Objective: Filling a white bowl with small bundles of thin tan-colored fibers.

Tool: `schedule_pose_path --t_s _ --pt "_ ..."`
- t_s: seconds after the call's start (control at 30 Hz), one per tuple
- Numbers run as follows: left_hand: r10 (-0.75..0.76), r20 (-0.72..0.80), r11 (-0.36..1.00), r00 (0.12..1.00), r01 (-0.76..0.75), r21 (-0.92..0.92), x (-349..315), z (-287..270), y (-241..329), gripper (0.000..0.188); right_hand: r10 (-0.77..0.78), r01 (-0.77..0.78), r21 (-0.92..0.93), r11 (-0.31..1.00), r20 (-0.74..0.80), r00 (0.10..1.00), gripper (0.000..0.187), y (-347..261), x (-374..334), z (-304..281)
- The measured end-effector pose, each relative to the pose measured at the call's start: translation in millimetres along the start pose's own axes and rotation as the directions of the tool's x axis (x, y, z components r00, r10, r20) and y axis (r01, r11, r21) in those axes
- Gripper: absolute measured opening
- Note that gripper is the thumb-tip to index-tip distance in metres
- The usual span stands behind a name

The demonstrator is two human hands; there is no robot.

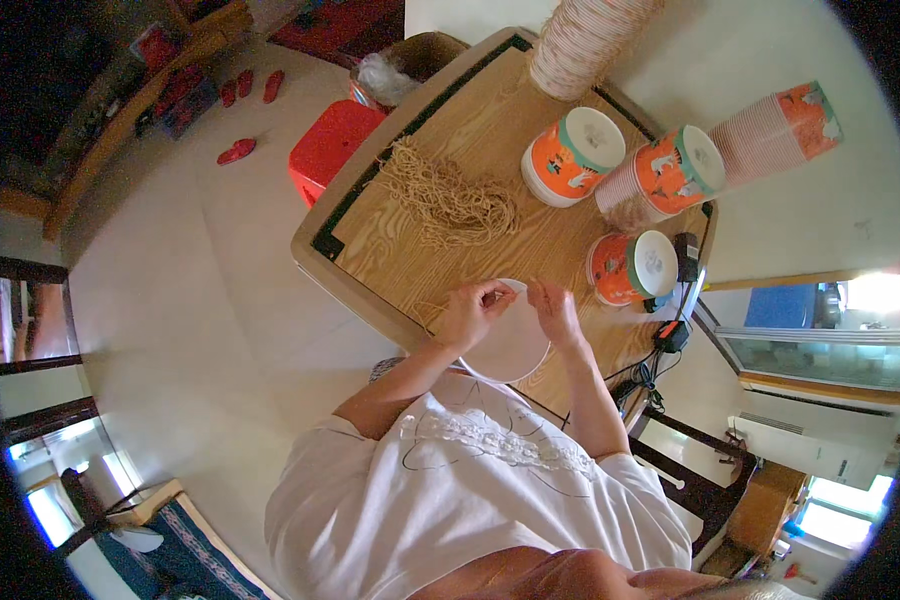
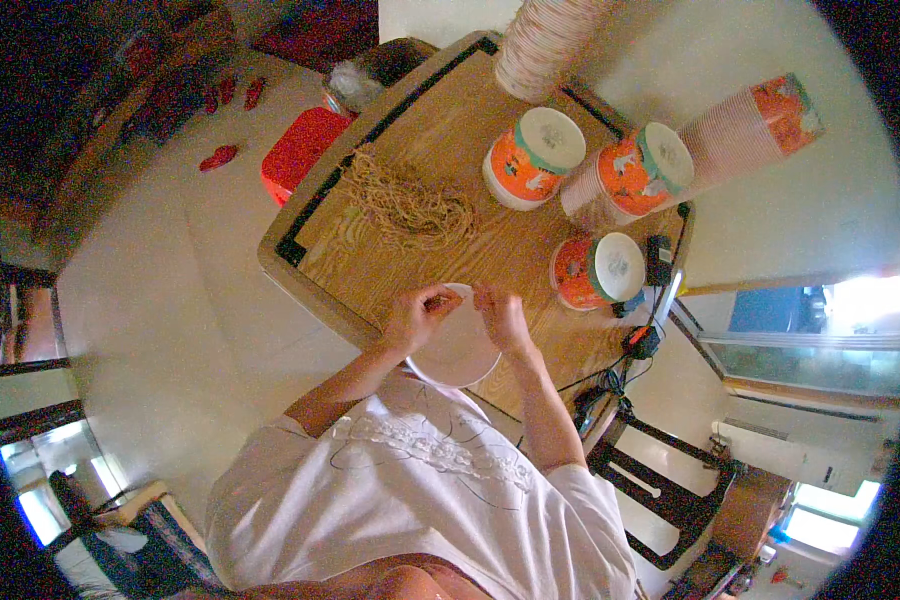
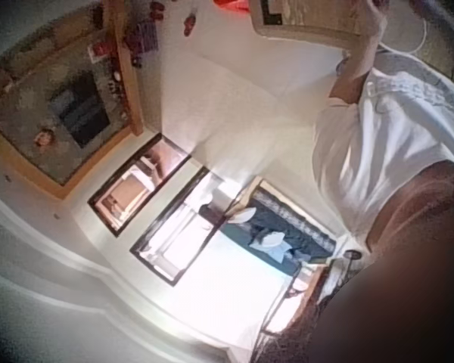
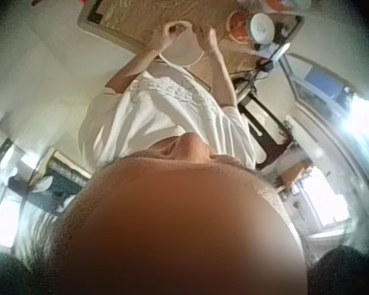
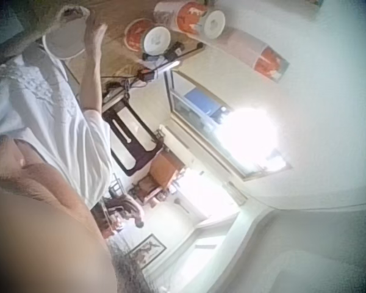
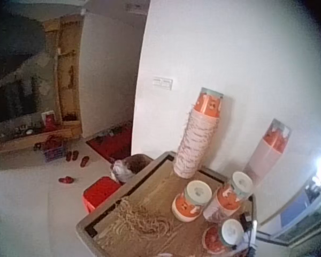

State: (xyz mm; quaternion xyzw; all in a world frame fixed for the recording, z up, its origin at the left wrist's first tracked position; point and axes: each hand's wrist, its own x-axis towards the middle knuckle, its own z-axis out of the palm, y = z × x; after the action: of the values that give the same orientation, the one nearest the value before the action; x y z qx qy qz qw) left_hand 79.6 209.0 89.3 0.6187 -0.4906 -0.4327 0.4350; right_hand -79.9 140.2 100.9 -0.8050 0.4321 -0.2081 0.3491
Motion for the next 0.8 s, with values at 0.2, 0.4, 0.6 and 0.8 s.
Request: schedule_pose_path --t_s 0.2,0.4,0.6,0.8 --pt "0.093 -0.068 0.995 0.993 -0.094 -0.014 3 5 -10 0.014 0.011 -0.02 -0.117 0.993 -0.078 0.997 0.016 21 1 6" --pt "0.172 -0.192 0.973 0.966 -0.136 0.185 11 12 -32 0.008 0.113 -0.113 0.058 0.992 -0.002 0.994 0.023 0 -15 23" --pt "0.139 -0.215 0.989 0.967 -0.123 0.085 15 21 -57 0.011 0.195 -0.188 0.214 0.959 -0.012 0.981 0.018 12 -14 27" --pt "0.036 -0.127 0.996 0.991 -0.046 -0.074 15 17 -64 0.017 -0.035 0.047 0.196 0.98 -0.063 0.997 0.016 -1 -4 22"
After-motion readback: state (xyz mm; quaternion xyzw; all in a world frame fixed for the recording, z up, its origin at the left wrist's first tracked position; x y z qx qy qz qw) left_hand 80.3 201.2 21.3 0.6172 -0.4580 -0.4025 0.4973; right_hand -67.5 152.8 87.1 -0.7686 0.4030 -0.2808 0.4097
